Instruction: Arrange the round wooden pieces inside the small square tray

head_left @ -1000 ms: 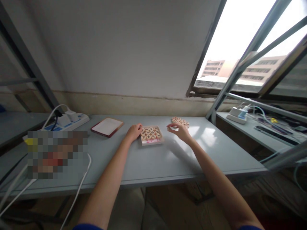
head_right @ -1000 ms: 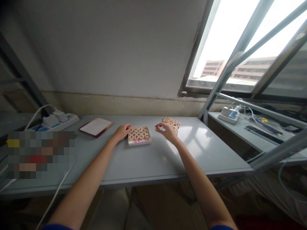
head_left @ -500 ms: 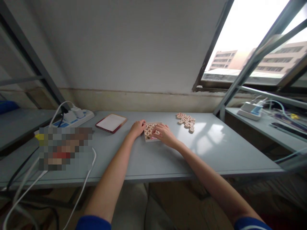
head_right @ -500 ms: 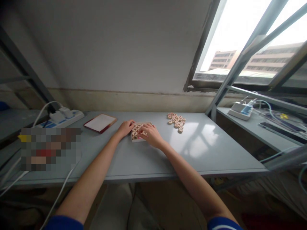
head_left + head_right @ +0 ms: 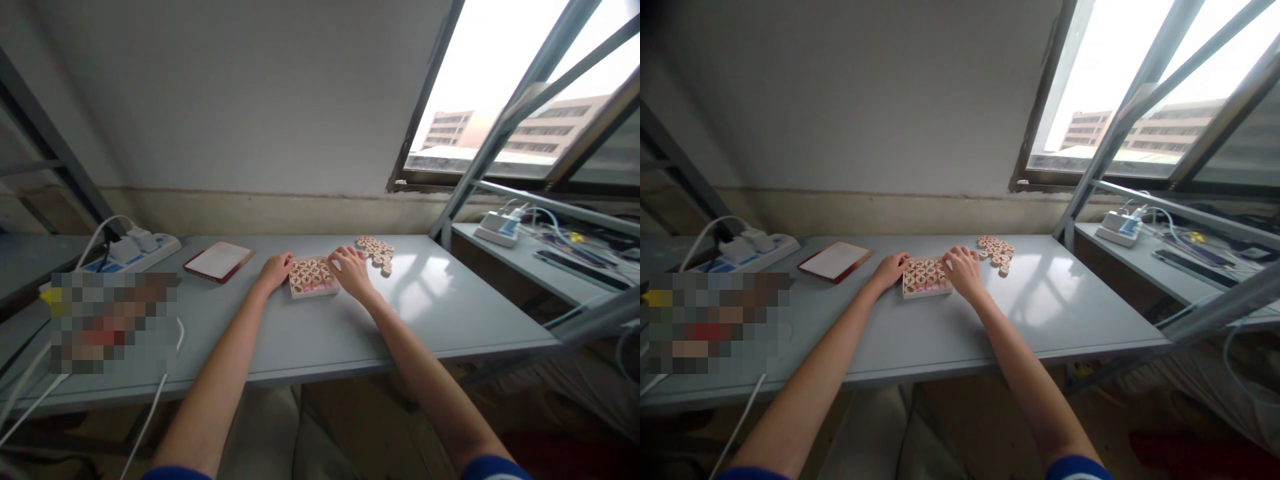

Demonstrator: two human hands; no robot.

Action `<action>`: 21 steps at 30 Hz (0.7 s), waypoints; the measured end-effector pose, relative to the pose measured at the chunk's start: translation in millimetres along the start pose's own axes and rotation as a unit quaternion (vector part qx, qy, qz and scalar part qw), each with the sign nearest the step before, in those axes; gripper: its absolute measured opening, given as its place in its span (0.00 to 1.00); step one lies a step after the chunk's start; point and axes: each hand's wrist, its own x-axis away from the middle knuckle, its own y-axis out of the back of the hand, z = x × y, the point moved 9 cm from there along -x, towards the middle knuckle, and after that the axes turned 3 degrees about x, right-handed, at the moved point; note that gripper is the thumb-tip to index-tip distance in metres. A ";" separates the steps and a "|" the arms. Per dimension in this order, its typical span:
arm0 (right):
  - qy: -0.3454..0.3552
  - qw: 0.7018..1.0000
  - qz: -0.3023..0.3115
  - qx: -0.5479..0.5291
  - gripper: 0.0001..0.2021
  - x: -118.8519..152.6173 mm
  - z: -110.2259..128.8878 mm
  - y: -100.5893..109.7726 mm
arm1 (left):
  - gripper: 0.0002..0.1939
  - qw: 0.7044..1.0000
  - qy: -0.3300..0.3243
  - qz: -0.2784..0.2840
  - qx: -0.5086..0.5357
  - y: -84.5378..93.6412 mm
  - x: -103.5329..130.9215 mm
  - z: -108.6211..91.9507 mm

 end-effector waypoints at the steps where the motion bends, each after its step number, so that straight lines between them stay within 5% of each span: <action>1: -0.043 0.998 -0.016 0.031 0.11 0.7 -18.9 1.8 | 0.13 1.000 -0.004 0.000 0.002 -0.1 -0.1 -0.2; 5: -0.146 0.980 -0.043 0.126 0.17 11.7 -76.5 0.2 | 0.12 1.000 -0.012 0.000 0.001 -0.3 0.4 -1.0; 10: -0.181 0.970 0.021 0.160 0.17 18.5 -100.8 -20.3 | 0.13 1.000 0.000 0.005 -0.012 -0.6 0.9 -0.2; 13: -0.194 0.969 0.047 0.144 0.13 18.6 -98.4 -25.6 | 0.13 1.000 -0.001 0.001 -0.012 -0.1 0.6 -0.6; 16: -0.123 0.984 0.055 0.116 0.11 13.9 -78.2 -25.8 | 0.13 1.000 -0.005 -0.002 -0.007 0.2 0.9 -0.8; 21: -0.098 0.995 0.007 0.026 0.10 7.0 -63.1 -7.9 | 0.13 1.000 -0.003 -0.001 -0.004 -0.2 0.9 0.1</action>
